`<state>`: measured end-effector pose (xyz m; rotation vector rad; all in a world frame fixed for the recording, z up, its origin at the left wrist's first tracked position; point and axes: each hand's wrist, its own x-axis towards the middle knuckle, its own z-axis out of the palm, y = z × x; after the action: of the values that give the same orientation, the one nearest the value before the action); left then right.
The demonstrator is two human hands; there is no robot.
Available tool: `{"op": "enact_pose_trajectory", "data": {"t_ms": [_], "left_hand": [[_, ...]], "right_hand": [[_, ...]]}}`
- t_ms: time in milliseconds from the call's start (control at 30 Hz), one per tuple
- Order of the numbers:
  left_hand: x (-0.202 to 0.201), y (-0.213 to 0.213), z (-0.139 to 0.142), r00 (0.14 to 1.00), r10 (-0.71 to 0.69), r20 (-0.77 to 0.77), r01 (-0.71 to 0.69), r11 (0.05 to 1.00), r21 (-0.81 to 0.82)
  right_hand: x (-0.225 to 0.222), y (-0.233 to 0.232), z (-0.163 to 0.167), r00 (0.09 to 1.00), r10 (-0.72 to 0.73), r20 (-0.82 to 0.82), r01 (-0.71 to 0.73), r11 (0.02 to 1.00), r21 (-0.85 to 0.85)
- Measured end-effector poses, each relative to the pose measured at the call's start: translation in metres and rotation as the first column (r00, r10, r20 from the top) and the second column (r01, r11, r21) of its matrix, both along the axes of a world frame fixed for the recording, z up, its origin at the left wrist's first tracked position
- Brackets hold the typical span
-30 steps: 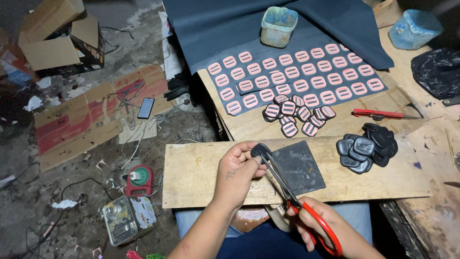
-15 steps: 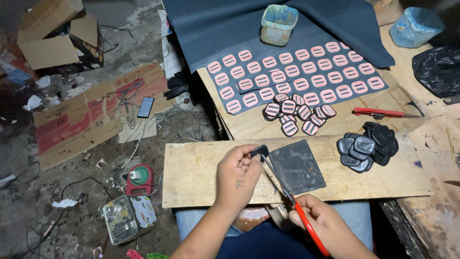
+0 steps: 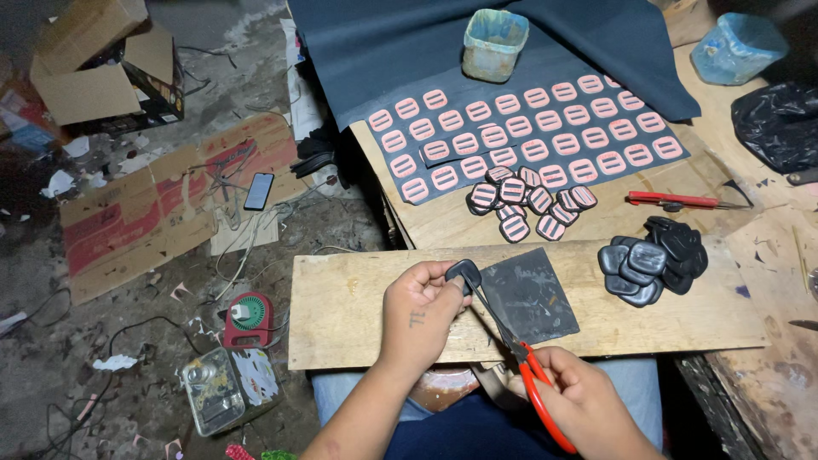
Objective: The person uses red-handled scissors to trim the edges of small black rubber pieces on a wooden board. They repeatedly pick up a piece, trim it, and place it into a growing pile of finished pieces.
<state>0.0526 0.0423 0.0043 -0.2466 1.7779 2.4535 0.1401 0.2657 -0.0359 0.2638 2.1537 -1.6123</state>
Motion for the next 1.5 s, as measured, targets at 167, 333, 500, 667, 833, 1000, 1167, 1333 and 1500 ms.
{"op": "enact_pose_trajectory", "data": {"t_ms": [167,333,500,667,833,1000,1167,1333,1500], "left_hand": [[0.0,-0.001,0.003,1.0,-0.005,-0.002,0.005,1.0,0.0],[0.001,-0.001,0.002,1.0,-0.01,-0.008,0.01,1.0,-0.003],[0.003,-0.003,-0.006,0.998,-0.024,-0.053,0.019,0.997,-0.077],[0.0,-0.001,-0.009,1.0,0.013,-0.021,-0.015,0.998,-0.059],[-0.004,0.002,-0.001,0.999,0.051,0.011,-0.05,0.997,-0.052],[-0.007,-0.002,0.007,0.997,-0.026,0.066,0.021,0.997,0.076],[-0.003,-0.002,0.006,0.992,-0.077,0.099,0.054,0.975,0.218],[-0.007,-0.006,0.006,0.982,-0.035,0.188,-0.016,0.964,0.266],[-0.007,-0.006,0.008,0.977,-0.025,0.212,-0.036,0.96,0.278]], "right_hand": [[-0.001,0.003,-0.007,0.999,-0.008,0.033,0.01,0.998,-0.069],[-0.001,0.005,-0.011,0.999,-0.013,0.053,0.015,0.999,-0.042],[0.0,0.009,-0.014,0.999,-0.013,0.048,0.015,0.999,-0.037],[-0.005,0.017,-0.014,0.997,0.074,-0.023,-0.073,0.996,0.055],[-0.008,0.019,-0.004,0.975,0.216,0.051,-0.21,0.972,-0.107],[-0.009,0.02,0.01,0.93,0.176,0.323,-0.063,0.941,-0.331],[-0.012,0.017,0.012,0.939,0.21,0.271,-0.087,0.911,-0.403],[-0.015,0.02,0.011,0.943,0.254,0.217,-0.11,0.849,-0.516],[-0.009,0.022,0.014,0.951,0.208,0.23,-0.029,0.797,-0.603]]}}
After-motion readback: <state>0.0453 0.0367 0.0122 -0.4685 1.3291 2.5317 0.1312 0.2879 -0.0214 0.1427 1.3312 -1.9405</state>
